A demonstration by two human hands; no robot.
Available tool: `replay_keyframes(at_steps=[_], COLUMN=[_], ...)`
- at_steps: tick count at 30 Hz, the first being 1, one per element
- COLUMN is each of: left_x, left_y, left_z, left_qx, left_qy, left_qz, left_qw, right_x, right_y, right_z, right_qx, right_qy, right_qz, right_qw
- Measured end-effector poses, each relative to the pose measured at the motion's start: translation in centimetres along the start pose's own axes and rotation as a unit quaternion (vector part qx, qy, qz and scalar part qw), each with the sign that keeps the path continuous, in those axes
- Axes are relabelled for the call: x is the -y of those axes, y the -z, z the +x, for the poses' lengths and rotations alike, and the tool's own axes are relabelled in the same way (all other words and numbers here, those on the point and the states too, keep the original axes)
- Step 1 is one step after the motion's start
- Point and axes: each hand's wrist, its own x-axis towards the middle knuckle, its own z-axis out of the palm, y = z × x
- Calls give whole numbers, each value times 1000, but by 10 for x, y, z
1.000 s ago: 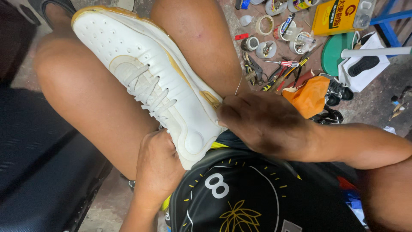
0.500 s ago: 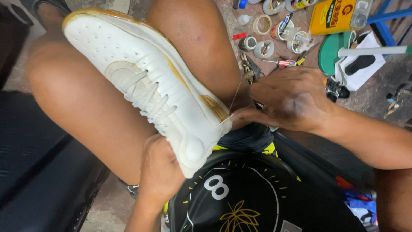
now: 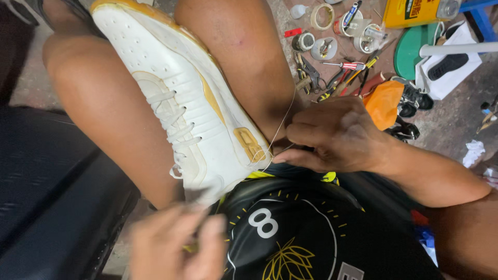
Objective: The person is sewing a white sneaker using a needle and thread. They repeatedly push the needle through the shoe's upper and pull the thread to secure the stitching.
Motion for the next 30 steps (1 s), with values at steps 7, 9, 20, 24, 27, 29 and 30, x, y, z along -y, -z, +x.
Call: replay_keyframes(at_steps=[7, 9, 20, 24, 27, 29, 30], left_x=[-20, -9, -12, -15, -16, -17, -19], left_y=[-43, -40, -39, -30, -38, -43, -44], left_z=[21, 14, -2, 1, 10, 16, 18], left_qx=[-126, -120, -122, -36, -25, -32, -25], left_qy=[-127, -97, 86, 67, 1, -59, -26], left_qz=[122, 38, -260, -306, -157, -28, -15], left_qw=[976, 987, 954, 949, 987, 997, 999], right_x=[3, 2, -2, -12, -5, 4, 8], right_y=[2, -3, -10, 1, 9, 12, 12], right_z=[10, 9, 1, -10, -7, -1, 2], right_qx=[13, 65, 61, 103, 106, 82, 68], right_qy=[24, 37, -65, -33, -63, -56, -54], right_qz=[35, 60, 200, 309, 372, 383, 388], right_qw=[999, 995, 976, 945, 920, 918, 918])
